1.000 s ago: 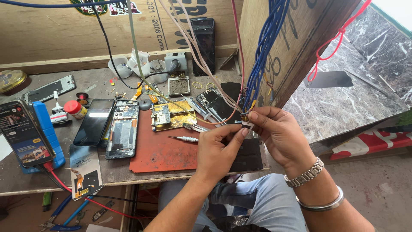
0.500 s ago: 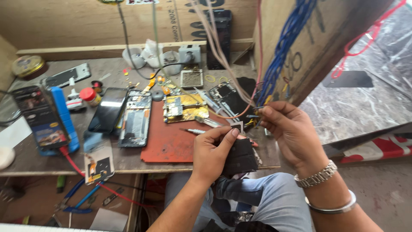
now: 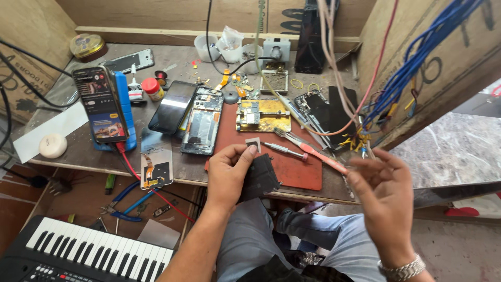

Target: The person holds a black phone battery at a cluttered repair workbench and connects its terminals to the leads of a DC power supply, adjusting the wires and repositioning the battery while a smartphone propped on the bench plays a video.

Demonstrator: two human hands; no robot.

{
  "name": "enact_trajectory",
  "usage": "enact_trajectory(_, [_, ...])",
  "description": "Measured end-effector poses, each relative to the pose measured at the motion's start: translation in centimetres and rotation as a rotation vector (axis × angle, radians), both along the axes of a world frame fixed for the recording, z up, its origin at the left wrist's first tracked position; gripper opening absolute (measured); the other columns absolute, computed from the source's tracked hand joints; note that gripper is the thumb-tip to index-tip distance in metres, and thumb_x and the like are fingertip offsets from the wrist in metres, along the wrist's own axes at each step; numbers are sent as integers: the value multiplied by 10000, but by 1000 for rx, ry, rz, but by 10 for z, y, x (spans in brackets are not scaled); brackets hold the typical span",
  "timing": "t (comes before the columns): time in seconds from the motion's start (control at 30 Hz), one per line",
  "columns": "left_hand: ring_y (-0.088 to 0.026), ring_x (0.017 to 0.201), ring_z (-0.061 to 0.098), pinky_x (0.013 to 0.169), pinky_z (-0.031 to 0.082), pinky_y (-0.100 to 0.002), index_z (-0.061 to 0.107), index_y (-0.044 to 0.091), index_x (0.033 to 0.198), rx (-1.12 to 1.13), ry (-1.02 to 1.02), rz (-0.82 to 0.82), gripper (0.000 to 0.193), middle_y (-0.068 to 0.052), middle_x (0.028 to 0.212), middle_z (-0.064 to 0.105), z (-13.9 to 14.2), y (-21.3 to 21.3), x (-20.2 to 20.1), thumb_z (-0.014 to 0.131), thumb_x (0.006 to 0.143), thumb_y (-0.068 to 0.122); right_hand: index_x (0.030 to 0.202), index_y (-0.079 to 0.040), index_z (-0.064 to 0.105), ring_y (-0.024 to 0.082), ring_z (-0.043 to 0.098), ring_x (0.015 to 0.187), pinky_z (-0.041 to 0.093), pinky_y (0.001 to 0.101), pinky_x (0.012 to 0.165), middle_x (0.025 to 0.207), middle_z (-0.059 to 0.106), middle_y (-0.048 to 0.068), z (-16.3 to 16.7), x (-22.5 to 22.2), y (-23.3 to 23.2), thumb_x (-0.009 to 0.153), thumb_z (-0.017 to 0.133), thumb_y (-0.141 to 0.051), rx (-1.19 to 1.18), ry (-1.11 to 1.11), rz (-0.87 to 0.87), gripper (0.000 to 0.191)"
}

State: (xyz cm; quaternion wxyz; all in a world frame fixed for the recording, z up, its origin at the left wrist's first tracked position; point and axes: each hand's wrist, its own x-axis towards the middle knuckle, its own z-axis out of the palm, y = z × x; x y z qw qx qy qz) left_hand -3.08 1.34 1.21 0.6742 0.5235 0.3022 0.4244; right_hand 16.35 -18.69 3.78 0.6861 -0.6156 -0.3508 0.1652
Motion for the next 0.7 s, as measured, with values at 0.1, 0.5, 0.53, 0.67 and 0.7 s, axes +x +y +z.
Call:
enact_trajectory(0.1, [-39,707,634,619,508,-216,746,-18,967,53,59,-28,200,-7,805,730,1,11,-2,733,947,181,1343,9,504,181,693,1001,572,317,894,1160,699,163,-17,-24,4,940,661,26,-52,-2,87,433])
enact_trajectory(0.5, [1,656,515,561,408,-202,718,13,951,239,77,-298,200,50,724,633,1,31,-16,757,953,209,1355,-24,545,120,652,1063,522,248,867,1236,666,78,-26,-64,105,1061,536,-152,-87,-123,282,321])
enact_trajectory(0.53, [2,655,517,559,415,-202,720,15,940,259,94,-285,197,50,718,633,1,34,-15,761,950,207,1360,-28,551,117,648,1019,508,245,819,1192,674,77,-29,-65,110,1048,551,-149,-121,-101,268,335])
enact_trajectory(0.67, [0,642,551,544,437,-208,723,14,903,293,128,-282,183,39,703,663,3,40,-14,765,932,189,1327,-27,601,102,674,988,541,240,874,1070,721,62,-36,-57,119,1006,605,-132,-97,-61,299,338])
enact_trajectory(0.7, [-2,636,567,538,442,-211,723,12,895,294,130,-288,179,34,701,678,4,40,-13,763,927,183,1305,-18,628,105,672,967,544,246,858,1049,724,66,-35,-52,121,994,624,-123,-131,-34,326,328])
